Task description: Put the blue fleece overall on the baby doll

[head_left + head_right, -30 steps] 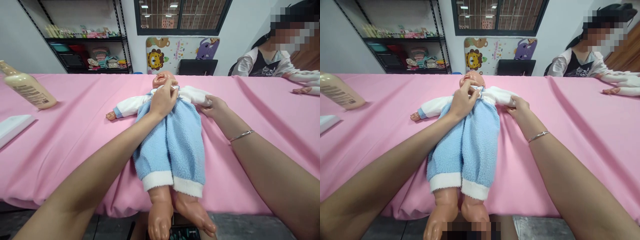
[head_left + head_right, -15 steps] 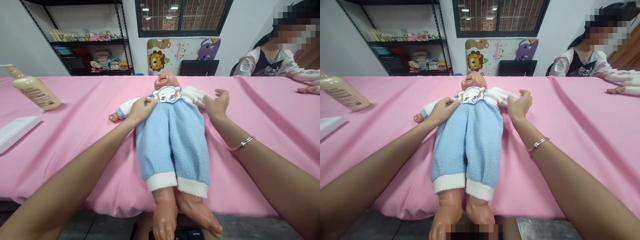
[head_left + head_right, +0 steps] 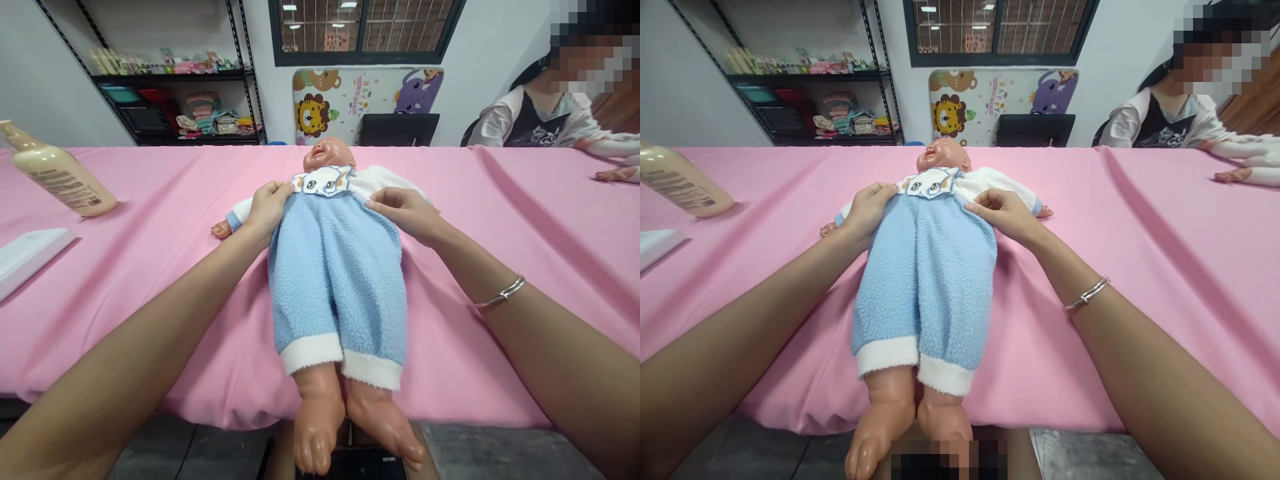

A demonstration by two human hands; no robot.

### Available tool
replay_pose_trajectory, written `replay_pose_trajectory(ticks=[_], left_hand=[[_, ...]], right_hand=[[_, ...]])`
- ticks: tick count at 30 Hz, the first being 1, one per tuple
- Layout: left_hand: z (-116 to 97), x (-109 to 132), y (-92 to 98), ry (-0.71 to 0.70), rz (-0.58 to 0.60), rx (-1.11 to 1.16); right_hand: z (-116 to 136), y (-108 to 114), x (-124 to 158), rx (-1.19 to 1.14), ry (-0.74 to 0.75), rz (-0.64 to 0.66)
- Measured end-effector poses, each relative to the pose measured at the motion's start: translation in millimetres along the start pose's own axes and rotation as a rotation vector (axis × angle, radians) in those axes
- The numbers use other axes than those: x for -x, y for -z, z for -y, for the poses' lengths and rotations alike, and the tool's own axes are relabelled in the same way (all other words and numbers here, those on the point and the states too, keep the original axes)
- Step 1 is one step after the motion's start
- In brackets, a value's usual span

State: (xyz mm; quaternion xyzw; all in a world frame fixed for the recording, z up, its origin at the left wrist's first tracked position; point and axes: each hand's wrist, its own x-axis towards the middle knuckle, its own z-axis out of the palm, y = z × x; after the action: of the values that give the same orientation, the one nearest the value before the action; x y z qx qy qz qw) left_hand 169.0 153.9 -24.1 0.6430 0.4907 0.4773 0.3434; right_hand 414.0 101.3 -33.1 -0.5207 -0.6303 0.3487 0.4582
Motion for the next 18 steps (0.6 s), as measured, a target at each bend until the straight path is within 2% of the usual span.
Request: replay_pose_trajectory(ticks=[2, 4, 7, 10, 13, 15, 18], left_hand=[[0.4, -1.1, 8.5, -0.062, 0.094, -0.181], [1.0, -3.3, 19.6, -0.094, 0.253, -0.383], [1.8, -6.5, 34.2, -0.059, 0.423, -0.447], [5.3, -7.1, 38.8, -0.059, 0.513, -0.201], [15.3, -6.5, 32.8, 0.048, 0.506, 0.163], [24.1, -7.2, 26.3, 0.104, 0.488, 0.288], [33.8, -9.4, 18.7, 0.124, 0.513, 0.307]], right_hand=[[0.4, 3.0, -0.1, 0.014, 0.0, 0.035], [1.6, 5.4, -0.6, 0.041, 0.003, 0.06], [4.9, 5.5, -1.3, 0.088, -0.002, -0.019], [8.9, -1.3, -1.1, 0.078, -0.018, -0.172], [11.6, -11.9, 0.0, -0.075, -0.095, -0.273], [11.9, -17.7, 0.1, -0.203, -0.179, -0.298], [7.9, -21.1, -2.0, -0.246, -0.233, -0.244]])
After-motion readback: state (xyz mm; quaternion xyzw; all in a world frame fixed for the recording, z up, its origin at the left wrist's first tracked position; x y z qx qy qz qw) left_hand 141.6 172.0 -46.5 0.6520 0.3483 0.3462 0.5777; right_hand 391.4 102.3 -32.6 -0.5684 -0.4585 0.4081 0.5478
